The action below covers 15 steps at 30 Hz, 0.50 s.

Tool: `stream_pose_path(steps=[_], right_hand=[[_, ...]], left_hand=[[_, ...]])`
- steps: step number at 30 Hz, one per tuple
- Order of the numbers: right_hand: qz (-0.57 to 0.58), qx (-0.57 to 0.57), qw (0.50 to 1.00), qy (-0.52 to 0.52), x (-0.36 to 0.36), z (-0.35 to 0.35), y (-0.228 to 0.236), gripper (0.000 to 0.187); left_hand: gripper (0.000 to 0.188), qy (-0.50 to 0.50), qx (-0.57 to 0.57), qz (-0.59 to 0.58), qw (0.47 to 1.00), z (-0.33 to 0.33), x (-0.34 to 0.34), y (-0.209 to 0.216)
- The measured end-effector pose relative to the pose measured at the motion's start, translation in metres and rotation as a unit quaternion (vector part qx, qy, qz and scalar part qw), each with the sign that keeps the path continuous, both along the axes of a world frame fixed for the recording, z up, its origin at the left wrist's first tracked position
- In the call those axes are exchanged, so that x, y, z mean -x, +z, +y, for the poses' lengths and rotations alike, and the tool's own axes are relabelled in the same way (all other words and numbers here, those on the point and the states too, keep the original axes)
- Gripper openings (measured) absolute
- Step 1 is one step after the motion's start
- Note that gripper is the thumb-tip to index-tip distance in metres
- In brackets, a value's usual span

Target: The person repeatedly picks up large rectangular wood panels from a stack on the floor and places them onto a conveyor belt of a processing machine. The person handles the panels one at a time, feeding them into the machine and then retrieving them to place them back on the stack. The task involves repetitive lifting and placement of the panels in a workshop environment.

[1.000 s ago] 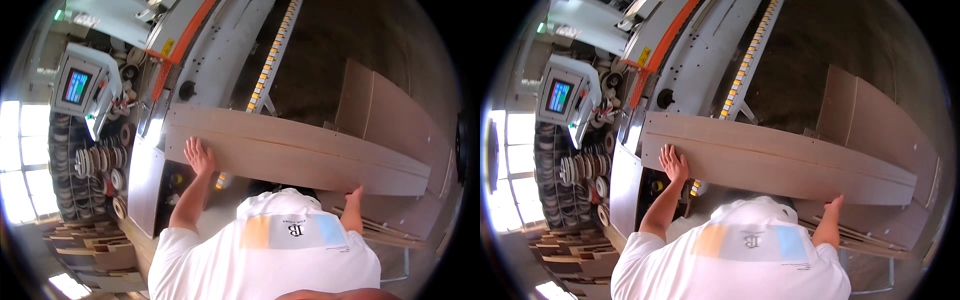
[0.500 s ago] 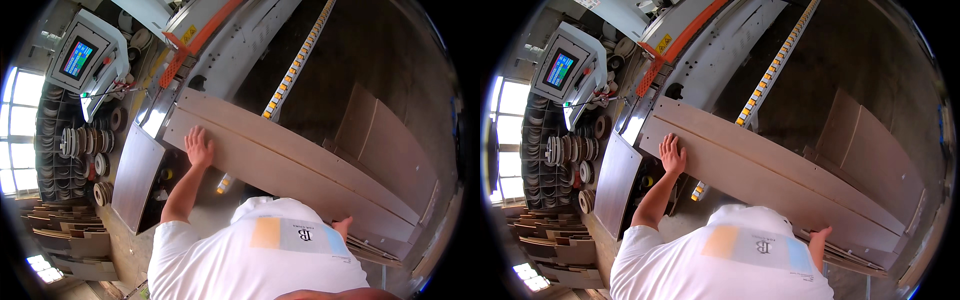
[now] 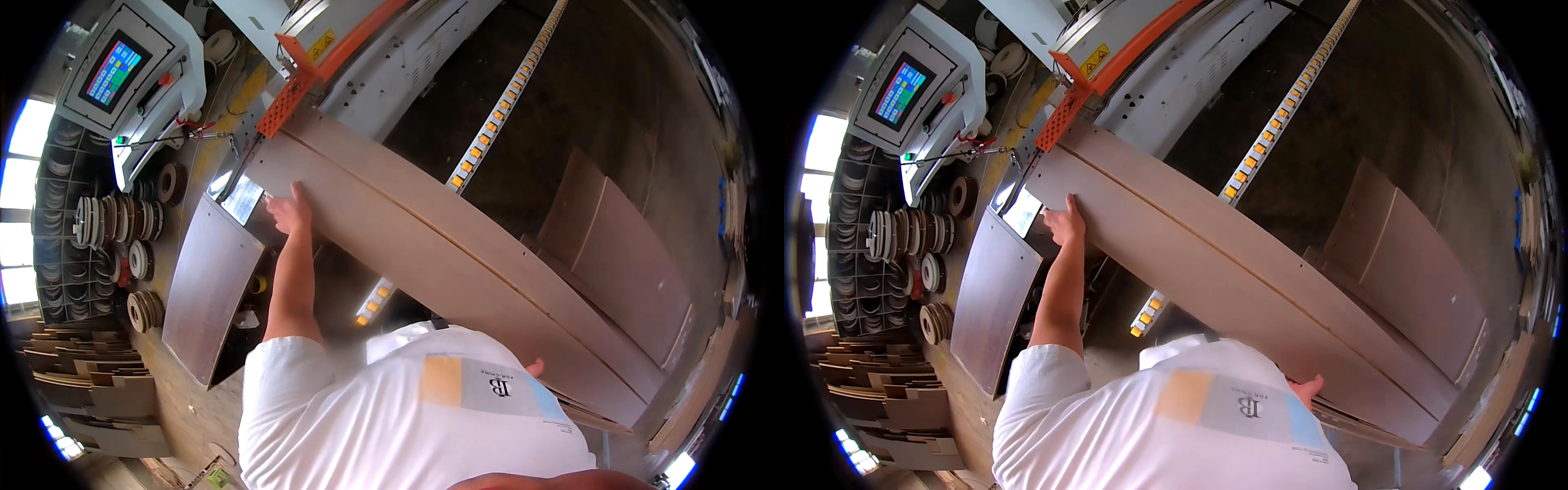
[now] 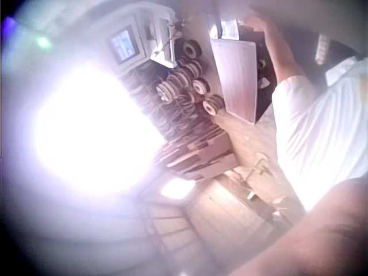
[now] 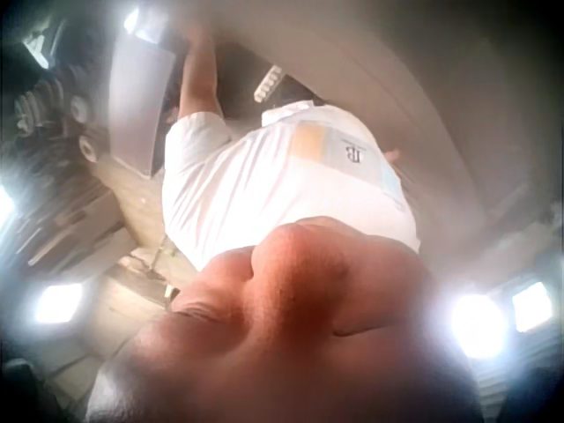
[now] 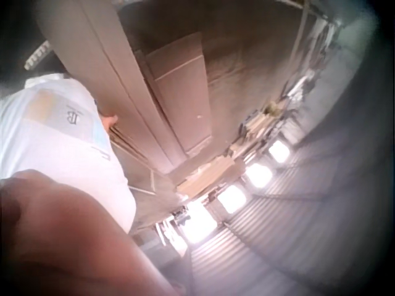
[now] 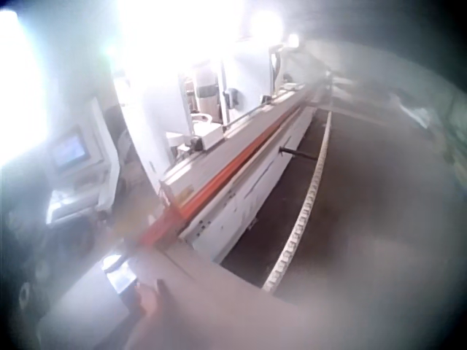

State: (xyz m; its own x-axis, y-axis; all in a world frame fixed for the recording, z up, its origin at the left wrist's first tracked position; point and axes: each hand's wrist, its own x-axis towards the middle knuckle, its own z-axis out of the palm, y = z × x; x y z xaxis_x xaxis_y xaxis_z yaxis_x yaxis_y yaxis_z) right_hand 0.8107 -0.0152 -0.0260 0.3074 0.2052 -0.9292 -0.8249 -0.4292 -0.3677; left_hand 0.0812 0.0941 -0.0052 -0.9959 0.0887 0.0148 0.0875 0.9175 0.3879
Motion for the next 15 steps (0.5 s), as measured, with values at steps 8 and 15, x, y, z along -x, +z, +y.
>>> stream_pose_path(steps=[8, 15], right_hand=[[-0.015, 0.003, 1.000, 0.004, 0.029, 0.022, 0.026, 0.057], [-0.023, 0.008, 1.000, 0.016, 0.047, 0.043, 0.034, 0.056]], left_hand=[[0.090, -0.006, -0.059, -0.114, 0.992, 0.023, 0.043, -0.004], [0.088, 0.012, -0.057, -0.114, 0.992, 0.037, 0.061, -0.002]])
